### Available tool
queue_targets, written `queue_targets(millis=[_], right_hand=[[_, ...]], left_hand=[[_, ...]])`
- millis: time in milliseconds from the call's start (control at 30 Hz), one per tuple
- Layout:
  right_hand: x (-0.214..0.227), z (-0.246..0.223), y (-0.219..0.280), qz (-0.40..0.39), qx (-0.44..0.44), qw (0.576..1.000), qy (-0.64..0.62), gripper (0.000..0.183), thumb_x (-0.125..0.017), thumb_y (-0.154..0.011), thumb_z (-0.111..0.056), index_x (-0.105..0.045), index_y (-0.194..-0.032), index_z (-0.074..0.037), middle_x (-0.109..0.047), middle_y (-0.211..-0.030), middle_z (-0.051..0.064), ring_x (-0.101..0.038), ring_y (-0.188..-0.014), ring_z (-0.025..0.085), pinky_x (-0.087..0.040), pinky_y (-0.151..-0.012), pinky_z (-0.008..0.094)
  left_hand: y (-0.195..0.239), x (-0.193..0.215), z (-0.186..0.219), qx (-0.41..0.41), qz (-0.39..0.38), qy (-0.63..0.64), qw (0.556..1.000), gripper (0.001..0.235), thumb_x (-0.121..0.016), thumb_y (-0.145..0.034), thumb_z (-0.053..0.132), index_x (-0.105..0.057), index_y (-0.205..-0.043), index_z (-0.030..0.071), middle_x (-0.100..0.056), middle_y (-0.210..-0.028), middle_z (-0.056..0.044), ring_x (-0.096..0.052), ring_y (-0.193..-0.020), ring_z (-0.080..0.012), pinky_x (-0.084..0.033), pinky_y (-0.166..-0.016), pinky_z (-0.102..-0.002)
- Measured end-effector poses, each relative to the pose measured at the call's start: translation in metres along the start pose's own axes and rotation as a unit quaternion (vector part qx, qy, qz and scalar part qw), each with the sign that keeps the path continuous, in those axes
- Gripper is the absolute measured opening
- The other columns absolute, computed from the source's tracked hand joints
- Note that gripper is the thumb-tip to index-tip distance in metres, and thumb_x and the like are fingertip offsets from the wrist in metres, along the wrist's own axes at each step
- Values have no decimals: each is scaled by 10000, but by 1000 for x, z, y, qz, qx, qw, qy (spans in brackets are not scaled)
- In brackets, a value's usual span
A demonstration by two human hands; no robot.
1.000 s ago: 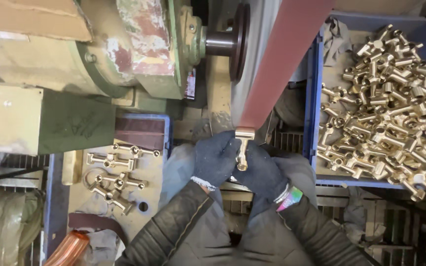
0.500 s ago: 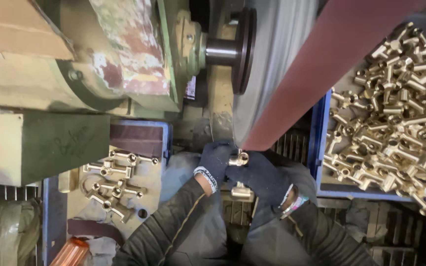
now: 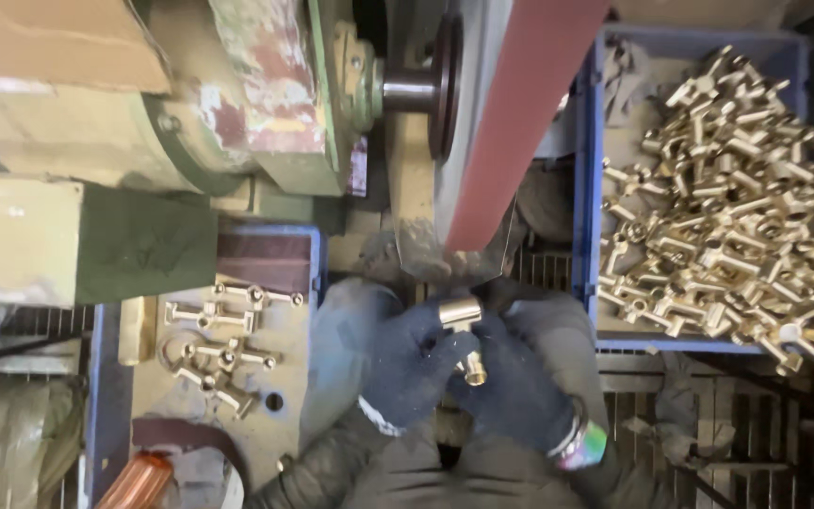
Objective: The person holds a metal component against a rotating sanding belt, turning it to sand different surfaces, then places it into a container and picks up another component to repeat the process.
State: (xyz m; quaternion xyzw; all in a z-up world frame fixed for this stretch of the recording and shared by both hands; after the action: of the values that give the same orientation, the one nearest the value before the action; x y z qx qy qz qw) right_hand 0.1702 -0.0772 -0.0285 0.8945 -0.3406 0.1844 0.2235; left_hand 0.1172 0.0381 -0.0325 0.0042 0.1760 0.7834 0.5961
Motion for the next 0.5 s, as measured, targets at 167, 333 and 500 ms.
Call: queue_targets(millis=[167, 333, 500], right_hand=[[44, -44, 31, 288, 108, 927, 213, 541, -699, -725, -62, -554, -1245, -30, -657, -1125, 257, -661, -1030, 424, -540, -867, 477], [60, 11, -24, 126, -36, 957, 259, 426, -747, -754, -210, -682, -1173, -161, -724, -885, 156, -702, -825, 385, -543, -746, 498], [69, 44, -86, -2, 65, 972, 225, 399, -698, -775, -223, -669, -1162, -131, -739, -923, 167, -705, -858, 402, -544, -740, 509]], left_hand=[[-2, -7, -20, 112, 107, 78, 985, 228, -748, -926, 114, -737, -1026, -90, -738, -839, -105, -685, -755, -153, -557, -691, -297], [-43, -14, -73, 184, 104, 349, 913, 134, -708, -888, 18, -691, -1015, -22, -734, -973, -110, -737, -868, -239, -621, -831, -413], [-82, -20, -105, 193, 62, 387, 899, 205, -679, -910, 33, -689, -1115, 28, -720, -1095, -85, -717, -987, -220, -605, -933, -413]])
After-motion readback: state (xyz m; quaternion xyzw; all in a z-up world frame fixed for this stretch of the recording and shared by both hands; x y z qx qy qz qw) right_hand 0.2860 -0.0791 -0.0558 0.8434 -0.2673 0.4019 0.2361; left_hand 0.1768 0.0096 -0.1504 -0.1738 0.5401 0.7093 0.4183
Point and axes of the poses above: each hand's wrist, its own y-axis away from the middle knuckle, its own x-axis out of the back of the hand, z = x × y, the point moved 8 cm from there along -y, towards the middle knuckle
